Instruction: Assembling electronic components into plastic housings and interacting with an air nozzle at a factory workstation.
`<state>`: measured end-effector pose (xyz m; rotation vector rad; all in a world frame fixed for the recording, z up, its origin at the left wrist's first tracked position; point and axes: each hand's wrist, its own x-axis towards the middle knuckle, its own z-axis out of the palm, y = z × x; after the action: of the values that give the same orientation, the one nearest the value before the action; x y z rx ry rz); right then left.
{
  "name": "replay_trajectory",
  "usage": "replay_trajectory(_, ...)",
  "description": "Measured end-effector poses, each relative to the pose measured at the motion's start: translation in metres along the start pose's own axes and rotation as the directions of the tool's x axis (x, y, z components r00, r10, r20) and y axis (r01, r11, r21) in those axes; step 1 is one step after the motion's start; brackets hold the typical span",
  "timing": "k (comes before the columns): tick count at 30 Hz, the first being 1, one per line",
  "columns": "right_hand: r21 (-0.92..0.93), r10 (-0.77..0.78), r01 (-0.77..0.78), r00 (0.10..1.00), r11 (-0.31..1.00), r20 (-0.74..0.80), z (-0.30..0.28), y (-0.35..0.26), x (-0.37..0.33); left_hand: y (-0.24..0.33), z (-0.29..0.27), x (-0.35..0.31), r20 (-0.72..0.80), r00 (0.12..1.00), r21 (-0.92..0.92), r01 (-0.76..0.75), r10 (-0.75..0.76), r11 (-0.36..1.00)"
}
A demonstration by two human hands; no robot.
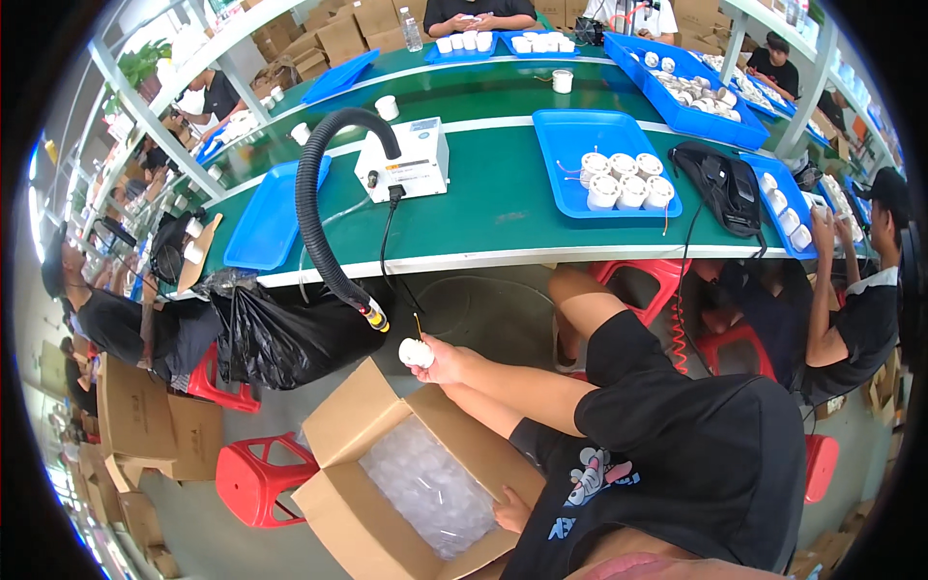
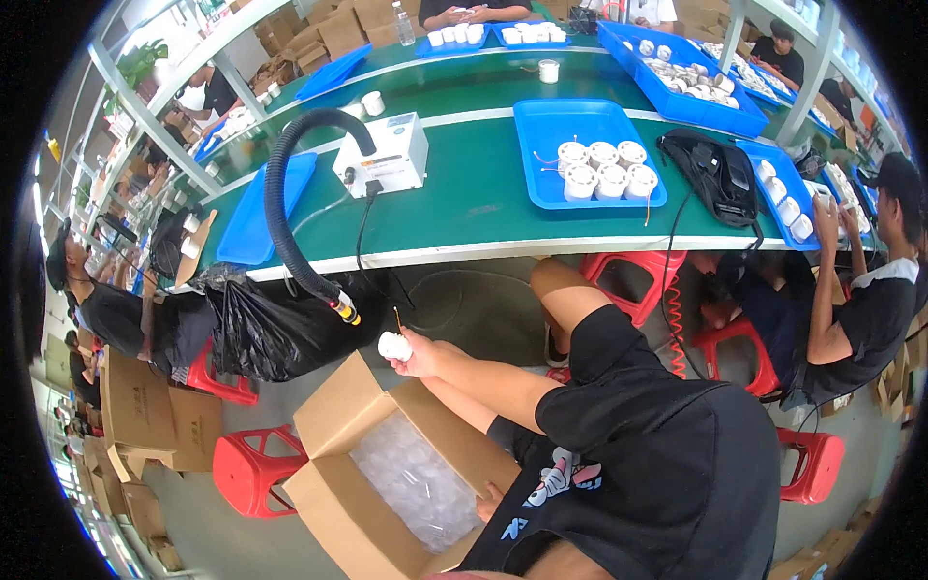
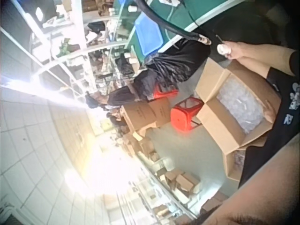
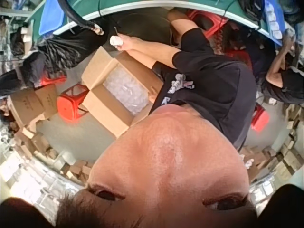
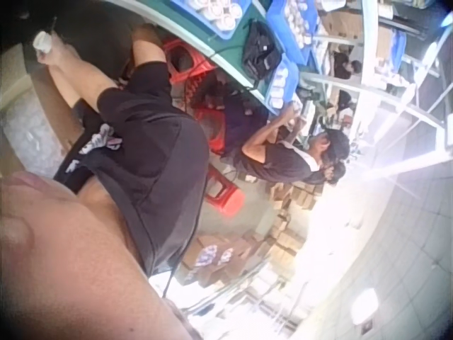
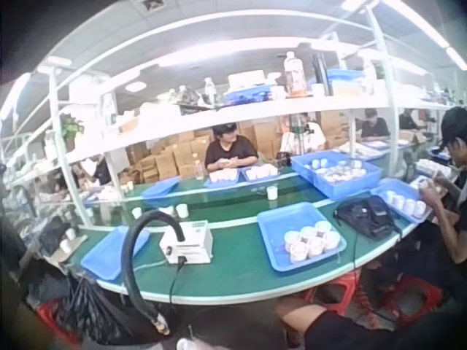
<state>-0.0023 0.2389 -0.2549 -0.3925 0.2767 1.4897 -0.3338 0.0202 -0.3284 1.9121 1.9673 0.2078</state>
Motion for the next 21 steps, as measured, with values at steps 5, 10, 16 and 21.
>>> replay_trajectory(5,0.065,-0.043,0.056,0.980,0.996,-0.193,0.002,0.009,0.025,-0.009,-0.004,0.007,0.096,0.995,-0.042,0.016,-0.012,0.999)
replay_trajectory(10,0.052,0.016,-0.015,1.000,0.999,-0.015,0.008,-0.007,0.011,-0.008,-0.016,0.019,0.129,0.991,-0.053,0.043,-0.036,0.998)
replay_trajectory(16,-0.032,0.067,-0.068,0.998,0.997,-0.021,0.013,-0.018,-0.003,-0.007,0.002,0.014,0.068,0.996,-0.027,0.054,-0.053,0.998)
replay_trajectory(21,-0.066,0.093,-0.091,0.995,0.994,0.027,0.006,-0.012,-0.001,-0.012,0.003,0.006,0.083,0.993,0.007,0.087,-0.087,0.996)
